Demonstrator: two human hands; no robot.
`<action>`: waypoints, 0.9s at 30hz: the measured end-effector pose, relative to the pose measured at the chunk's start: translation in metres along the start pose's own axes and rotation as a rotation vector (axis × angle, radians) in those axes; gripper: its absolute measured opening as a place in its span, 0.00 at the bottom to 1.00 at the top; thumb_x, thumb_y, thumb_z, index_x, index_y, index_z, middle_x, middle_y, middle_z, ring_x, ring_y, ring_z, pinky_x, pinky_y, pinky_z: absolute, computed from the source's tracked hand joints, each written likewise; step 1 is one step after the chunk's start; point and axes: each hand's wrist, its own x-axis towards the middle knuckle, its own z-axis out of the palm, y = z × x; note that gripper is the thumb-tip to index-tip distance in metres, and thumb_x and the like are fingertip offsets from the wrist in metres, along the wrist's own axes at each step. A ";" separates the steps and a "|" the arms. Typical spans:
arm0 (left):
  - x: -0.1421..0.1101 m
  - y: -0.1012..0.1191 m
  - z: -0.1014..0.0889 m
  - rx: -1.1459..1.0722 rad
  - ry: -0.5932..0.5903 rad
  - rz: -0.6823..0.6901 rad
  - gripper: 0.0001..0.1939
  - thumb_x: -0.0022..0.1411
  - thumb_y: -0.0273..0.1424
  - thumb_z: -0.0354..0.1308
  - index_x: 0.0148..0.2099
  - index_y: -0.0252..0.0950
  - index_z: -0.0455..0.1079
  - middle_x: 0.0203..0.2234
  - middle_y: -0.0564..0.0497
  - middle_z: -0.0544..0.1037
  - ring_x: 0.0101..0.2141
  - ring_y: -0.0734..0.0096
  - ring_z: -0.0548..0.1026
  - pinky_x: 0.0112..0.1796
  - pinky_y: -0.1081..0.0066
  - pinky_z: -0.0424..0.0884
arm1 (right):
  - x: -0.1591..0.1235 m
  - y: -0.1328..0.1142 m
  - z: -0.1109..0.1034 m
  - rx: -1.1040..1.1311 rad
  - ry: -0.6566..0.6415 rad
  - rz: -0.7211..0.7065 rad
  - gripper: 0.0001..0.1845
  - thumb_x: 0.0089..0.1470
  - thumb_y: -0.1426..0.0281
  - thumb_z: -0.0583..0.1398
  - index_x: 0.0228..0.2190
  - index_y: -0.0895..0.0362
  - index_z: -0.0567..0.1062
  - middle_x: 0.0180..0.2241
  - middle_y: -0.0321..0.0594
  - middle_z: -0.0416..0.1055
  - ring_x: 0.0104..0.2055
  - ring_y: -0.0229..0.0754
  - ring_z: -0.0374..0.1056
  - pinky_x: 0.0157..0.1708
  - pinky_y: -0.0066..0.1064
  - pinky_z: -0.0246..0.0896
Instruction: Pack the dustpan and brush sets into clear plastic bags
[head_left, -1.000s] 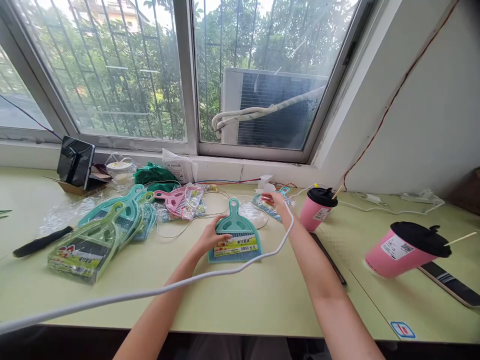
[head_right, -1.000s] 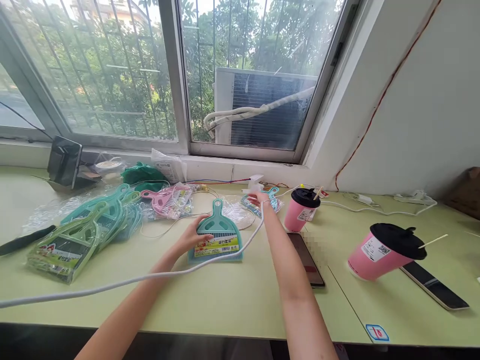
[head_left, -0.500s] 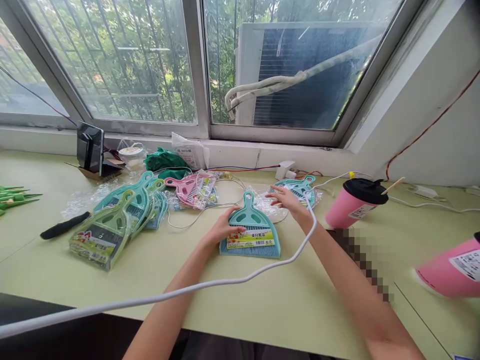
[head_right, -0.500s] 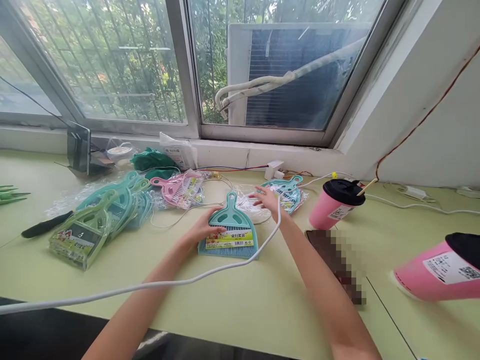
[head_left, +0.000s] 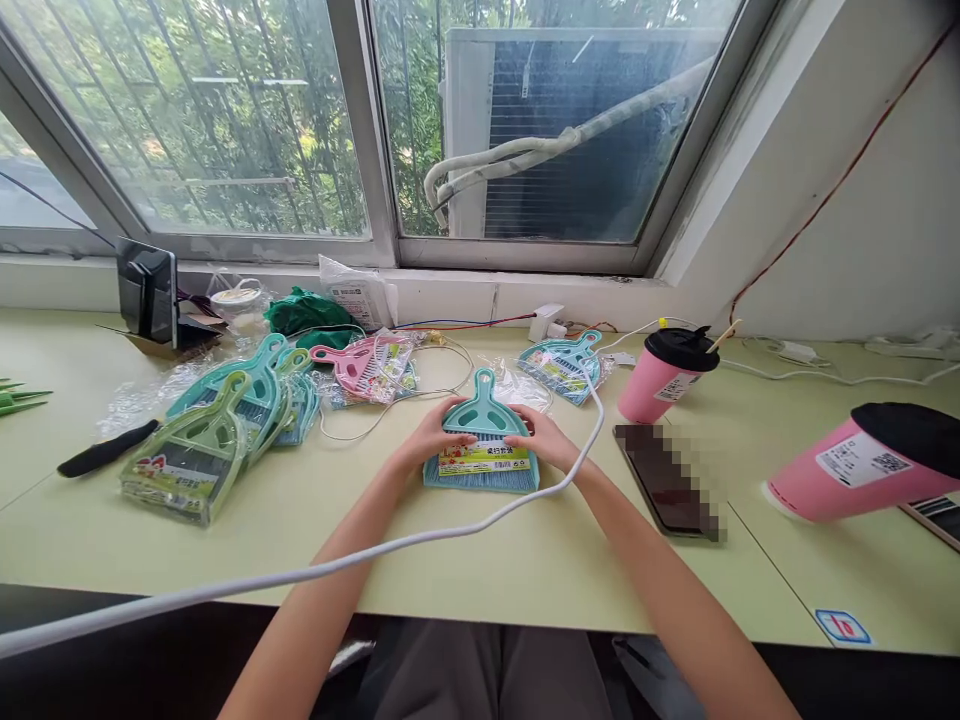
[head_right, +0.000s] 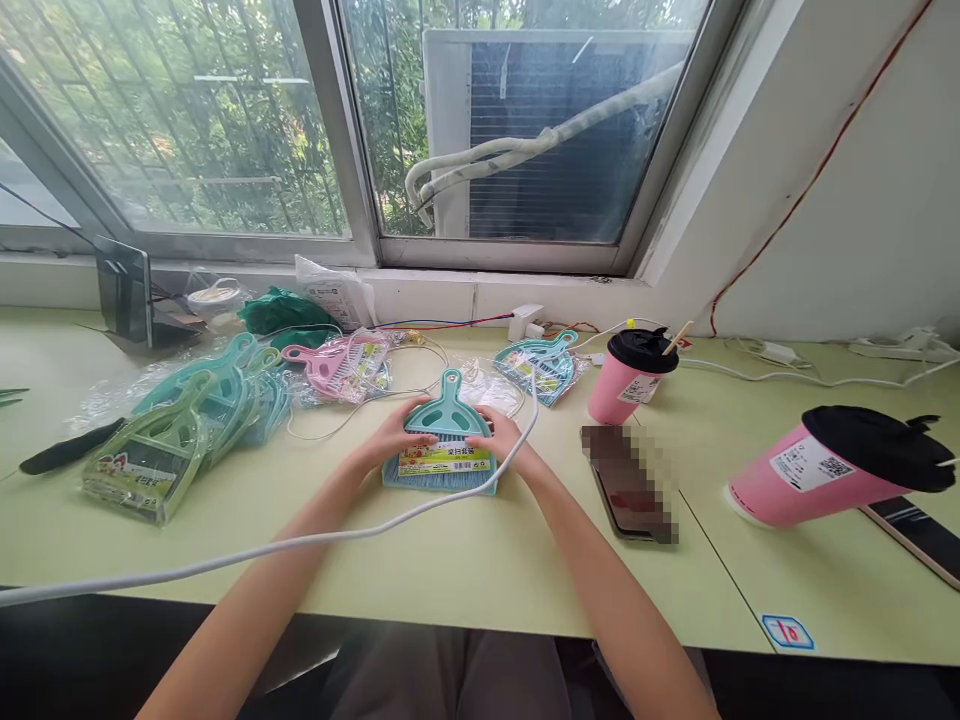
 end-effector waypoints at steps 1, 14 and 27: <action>0.000 0.001 0.001 -0.013 -0.002 -0.007 0.36 0.47 0.40 0.68 0.58 0.39 0.63 0.54 0.45 0.70 0.51 0.59 0.72 0.48 0.64 0.70 | -0.002 0.002 0.000 0.039 -0.013 0.003 0.31 0.38 0.72 0.68 0.48 0.54 0.73 0.45 0.41 0.75 0.47 0.46 0.71 0.46 0.40 0.68; -0.007 0.002 -0.005 -0.088 -0.110 -0.062 0.37 0.49 0.42 0.66 0.60 0.41 0.62 0.53 0.48 0.72 0.50 0.57 0.73 0.45 0.65 0.73 | -0.009 0.005 0.003 0.193 -0.089 0.101 0.35 0.35 0.70 0.71 0.49 0.55 0.71 0.47 0.43 0.74 0.45 0.46 0.72 0.45 0.40 0.69; -0.015 0.027 0.027 -0.225 -0.375 0.033 0.37 0.54 0.39 0.66 0.64 0.43 0.58 0.60 0.45 0.65 0.56 0.52 0.67 0.53 0.58 0.65 | -0.012 -0.027 -0.014 0.431 0.090 0.139 0.22 0.42 0.53 0.67 0.35 0.55 0.75 0.32 0.40 0.79 0.32 0.40 0.73 0.34 0.30 0.66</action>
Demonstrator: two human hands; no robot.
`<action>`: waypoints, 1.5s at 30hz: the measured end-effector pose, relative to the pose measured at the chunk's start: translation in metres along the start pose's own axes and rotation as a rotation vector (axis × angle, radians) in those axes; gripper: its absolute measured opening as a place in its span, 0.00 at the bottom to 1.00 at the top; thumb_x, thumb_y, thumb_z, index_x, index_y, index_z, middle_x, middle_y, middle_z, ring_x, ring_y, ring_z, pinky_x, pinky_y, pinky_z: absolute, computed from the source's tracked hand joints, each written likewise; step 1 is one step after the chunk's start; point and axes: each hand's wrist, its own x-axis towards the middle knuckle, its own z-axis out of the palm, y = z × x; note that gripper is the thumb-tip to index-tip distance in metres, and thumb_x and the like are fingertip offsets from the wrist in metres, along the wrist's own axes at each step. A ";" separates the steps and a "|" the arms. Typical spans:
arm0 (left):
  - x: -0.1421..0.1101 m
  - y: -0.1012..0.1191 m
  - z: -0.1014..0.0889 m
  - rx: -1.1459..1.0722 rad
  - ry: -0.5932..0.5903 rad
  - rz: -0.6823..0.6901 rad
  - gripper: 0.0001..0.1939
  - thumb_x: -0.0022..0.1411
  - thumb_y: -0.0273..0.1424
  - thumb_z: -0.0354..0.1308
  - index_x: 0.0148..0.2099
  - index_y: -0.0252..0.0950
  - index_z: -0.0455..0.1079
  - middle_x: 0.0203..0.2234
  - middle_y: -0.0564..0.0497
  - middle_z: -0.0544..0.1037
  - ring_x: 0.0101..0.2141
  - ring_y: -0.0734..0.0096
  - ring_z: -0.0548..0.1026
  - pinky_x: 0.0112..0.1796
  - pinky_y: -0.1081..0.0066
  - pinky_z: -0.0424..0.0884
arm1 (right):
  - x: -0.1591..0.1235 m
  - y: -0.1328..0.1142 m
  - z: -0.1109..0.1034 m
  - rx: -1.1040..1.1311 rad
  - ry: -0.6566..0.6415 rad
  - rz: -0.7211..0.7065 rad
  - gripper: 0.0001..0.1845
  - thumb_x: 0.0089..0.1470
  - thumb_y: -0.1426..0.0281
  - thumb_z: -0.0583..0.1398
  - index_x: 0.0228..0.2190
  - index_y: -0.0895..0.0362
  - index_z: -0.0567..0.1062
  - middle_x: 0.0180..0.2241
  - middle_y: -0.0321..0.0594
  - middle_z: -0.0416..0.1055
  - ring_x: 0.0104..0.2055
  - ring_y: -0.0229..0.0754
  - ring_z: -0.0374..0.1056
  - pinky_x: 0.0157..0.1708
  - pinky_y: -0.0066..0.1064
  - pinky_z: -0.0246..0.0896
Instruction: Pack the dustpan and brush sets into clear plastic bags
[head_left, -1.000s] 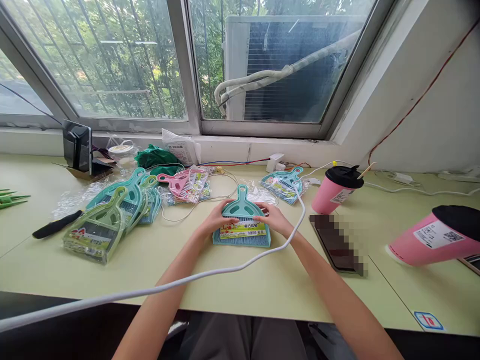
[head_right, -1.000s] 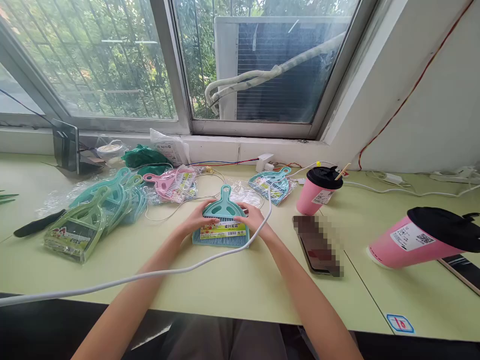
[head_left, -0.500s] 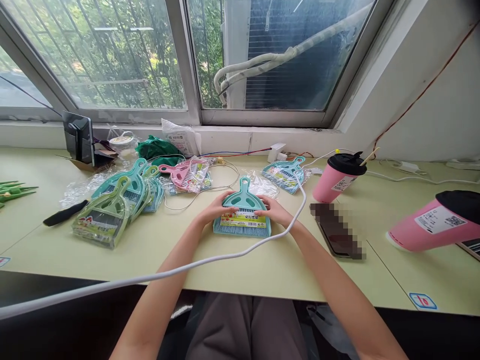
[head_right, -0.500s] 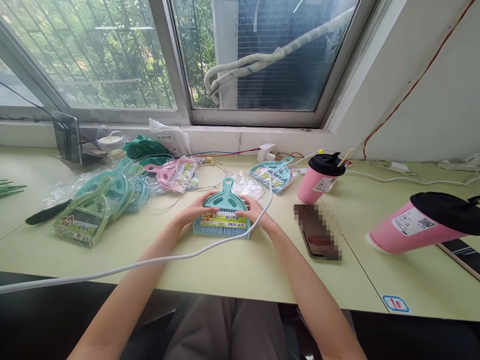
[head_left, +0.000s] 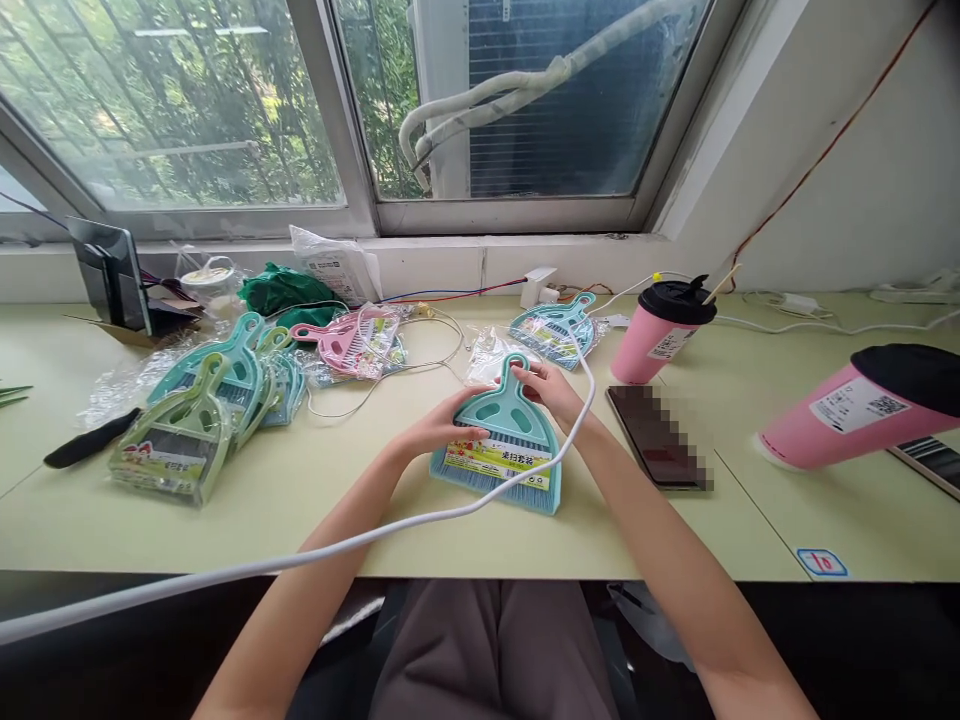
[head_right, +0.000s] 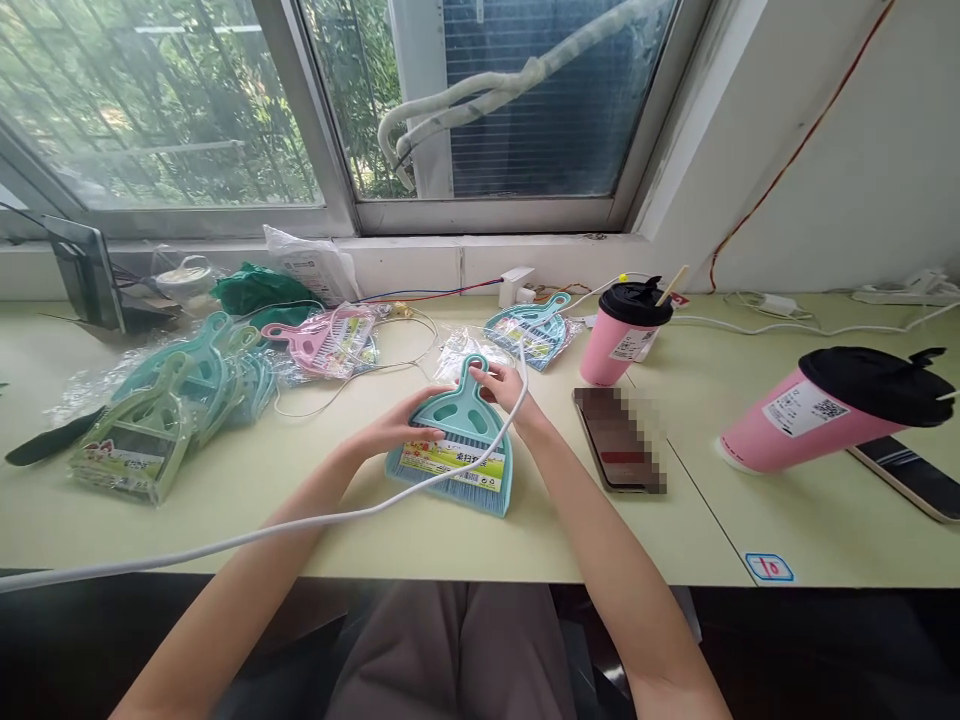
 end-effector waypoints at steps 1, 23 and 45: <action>0.001 -0.001 0.001 0.001 0.000 0.011 0.37 0.54 0.39 0.66 0.63 0.44 0.58 0.61 0.45 0.63 0.57 0.52 0.66 0.54 0.58 0.65 | -0.001 0.000 -0.001 0.024 0.008 0.018 0.21 0.42 0.54 0.68 0.34 0.55 0.76 0.32 0.40 0.79 0.31 0.40 0.72 0.34 0.30 0.66; 0.002 -0.004 0.004 -0.029 0.042 -0.026 0.36 0.53 0.37 0.67 0.63 0.42 0.59 0.53 0.44 0.70 0.50 0.54 0.71 0.47 0.58 0.71 | -0.004 0.003 0.002 0.008 0.036 0.071 0.22 0.46 0.57 0.65 0.42 0.54 0.74 0.37 0.41 0.78 0.32 0.41 0.72 0.30 0.31 0.67; -0.004 -0.010 -0.027 0.046 0.097 -0.148 0.40 0.50 0.37 0.68 0.63 0.43 0.58 0.57 0.44 0.67 0.55 0.52 0.67 0.53 0.57 0.67 | -0.001 0.027 -0.005 -0.290 -0.290 0.001 0.39 0.31 0.70 0.73 0.48 0.53 0.70 0.48 0.40 0.70 0.51 0.50 0.67 0.54 0.46 0.61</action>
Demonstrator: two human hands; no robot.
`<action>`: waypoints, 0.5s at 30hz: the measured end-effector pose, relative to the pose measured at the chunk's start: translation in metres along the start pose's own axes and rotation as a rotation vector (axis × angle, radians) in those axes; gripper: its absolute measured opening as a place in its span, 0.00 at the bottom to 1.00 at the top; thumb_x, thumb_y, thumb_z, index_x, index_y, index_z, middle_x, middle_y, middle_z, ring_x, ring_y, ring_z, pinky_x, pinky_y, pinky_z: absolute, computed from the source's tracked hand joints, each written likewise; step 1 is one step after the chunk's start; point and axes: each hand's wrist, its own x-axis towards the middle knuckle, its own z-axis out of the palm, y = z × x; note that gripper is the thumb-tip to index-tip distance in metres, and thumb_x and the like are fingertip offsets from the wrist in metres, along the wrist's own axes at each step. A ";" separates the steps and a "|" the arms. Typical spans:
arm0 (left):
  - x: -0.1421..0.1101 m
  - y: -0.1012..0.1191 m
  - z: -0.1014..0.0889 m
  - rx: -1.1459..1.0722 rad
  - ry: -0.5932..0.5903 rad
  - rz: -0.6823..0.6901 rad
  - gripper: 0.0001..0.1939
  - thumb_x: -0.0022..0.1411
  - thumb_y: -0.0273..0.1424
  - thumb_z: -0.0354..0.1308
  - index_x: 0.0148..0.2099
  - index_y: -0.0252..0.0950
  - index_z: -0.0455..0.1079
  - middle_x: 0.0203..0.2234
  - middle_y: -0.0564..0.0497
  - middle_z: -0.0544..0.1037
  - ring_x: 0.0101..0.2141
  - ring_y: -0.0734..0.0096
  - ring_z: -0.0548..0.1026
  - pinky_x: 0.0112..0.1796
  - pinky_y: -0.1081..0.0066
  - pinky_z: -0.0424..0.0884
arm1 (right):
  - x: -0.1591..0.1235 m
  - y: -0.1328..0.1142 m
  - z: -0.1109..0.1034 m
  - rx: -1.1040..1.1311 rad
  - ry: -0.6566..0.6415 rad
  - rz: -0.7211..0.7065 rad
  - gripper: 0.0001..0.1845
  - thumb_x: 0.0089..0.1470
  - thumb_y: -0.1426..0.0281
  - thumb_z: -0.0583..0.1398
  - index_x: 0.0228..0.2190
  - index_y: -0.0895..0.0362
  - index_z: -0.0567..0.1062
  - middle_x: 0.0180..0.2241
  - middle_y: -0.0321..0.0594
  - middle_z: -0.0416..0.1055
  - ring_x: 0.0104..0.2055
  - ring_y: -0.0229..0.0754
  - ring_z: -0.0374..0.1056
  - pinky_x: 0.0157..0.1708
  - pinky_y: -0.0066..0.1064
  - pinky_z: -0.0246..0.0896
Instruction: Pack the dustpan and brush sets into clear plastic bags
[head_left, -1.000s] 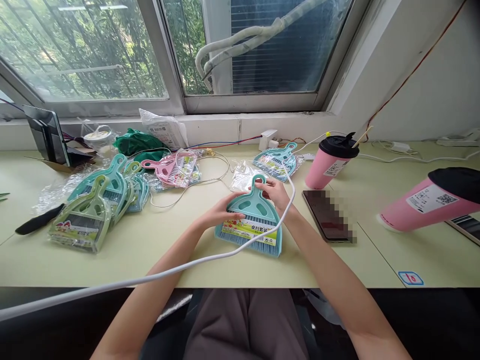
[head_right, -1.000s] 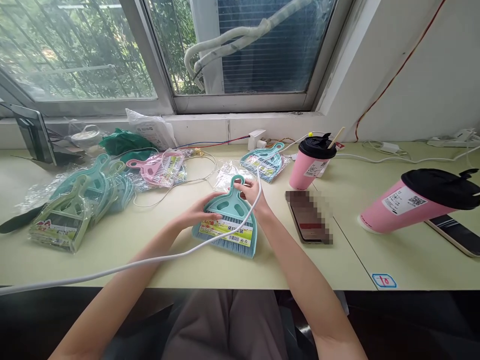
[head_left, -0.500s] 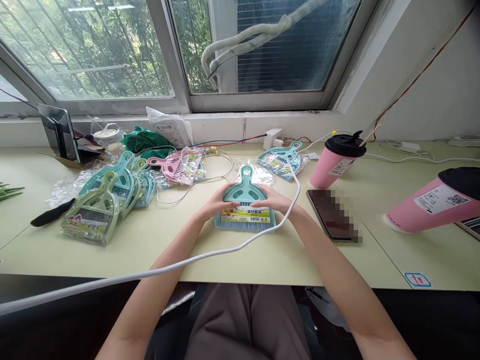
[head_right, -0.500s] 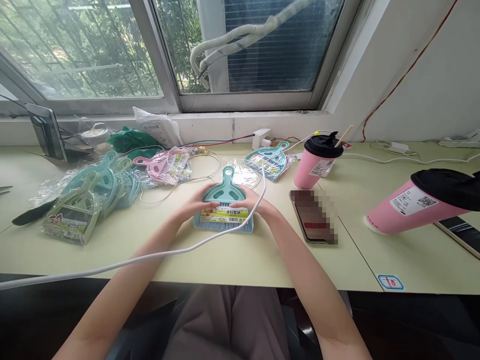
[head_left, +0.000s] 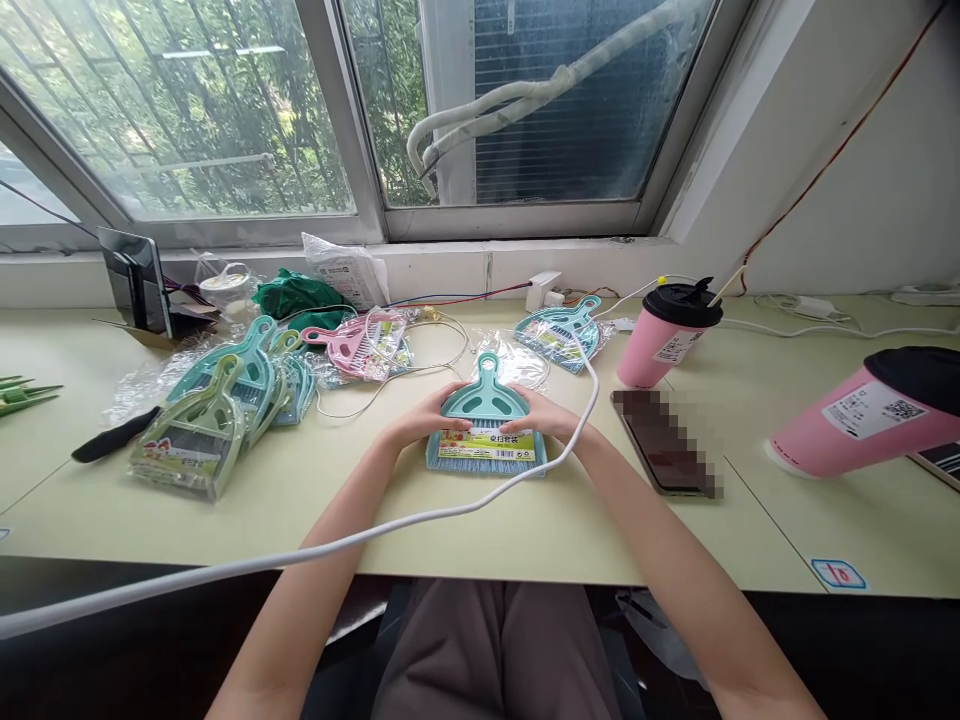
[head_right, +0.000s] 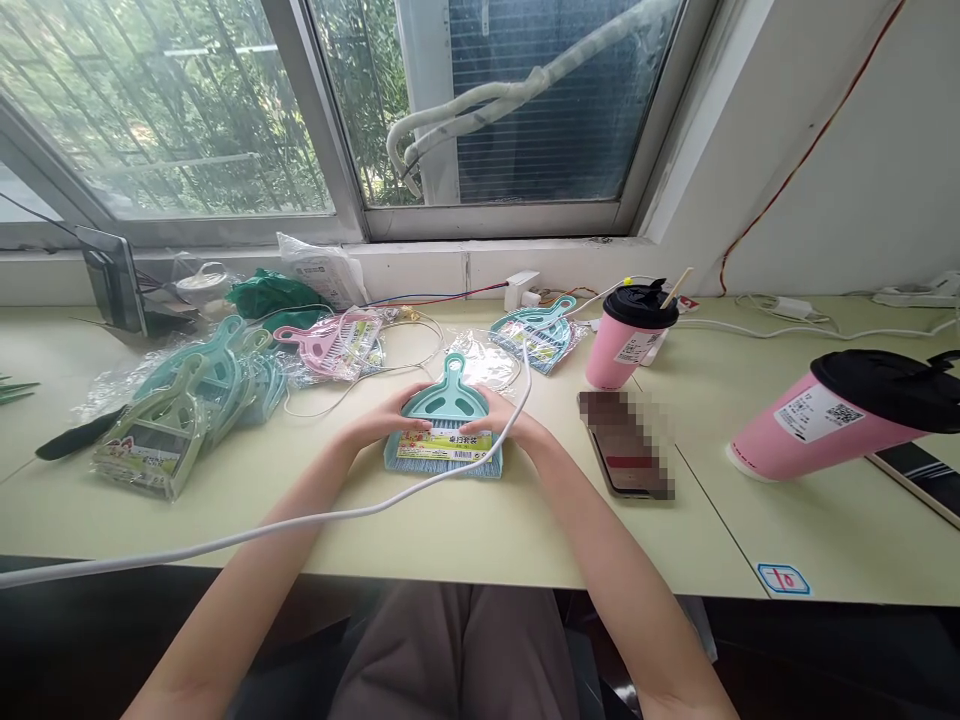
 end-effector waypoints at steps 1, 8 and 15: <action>0.000 0.000 -0.001 -0.009 -0.005 -0.005 0.40 0.49 0.37 0.68 0.63 0.43 0.58 0.58 0.44 0.67 0.55 0.52 0.67 0.53 0.57 0.66 | 0.000 -0.001 0.000 -0.003 0.006 0.002 0.38 0.31 0.70 0.73 0.48 0.53 0.70 0.48 0.41 0.70 0.51 0.50 0.67 0.54 0.46 0.61; -0.003 0.006 0.001 -0.077 -0.018 -0.015 0.40 0.49 0.36 0.68 0.63 0.41 0.59 0.56 0.43 0.69 0.53 0.52 0.70 0.50 0.57 0.69 | -0.005 -0.009 0.001 0.026 -0.011 0.021 0.41 0.31 0.71 0.72 0.51 0.53 0.68 0.51 0.43 0.68 0.54 0.50 0.65 0.56 0.46 0.60; -0.008 0.014 -0.003 -0.041 0.119 0.041 0.37 0.48 0.37 0.68 0.60 0.46 0.62 0.58 0.50 0.68 0.56 0.53 0.67 0.52 0.61 0.67 | -0.007 -0.012 0.008 0.224 -0.160 -0.016 0.39 0.32 0.69 0.73 0.49 0.53 0.70 0.47 0.41 0.72 0.49 0.48 0.69 0.52 0.42 0.65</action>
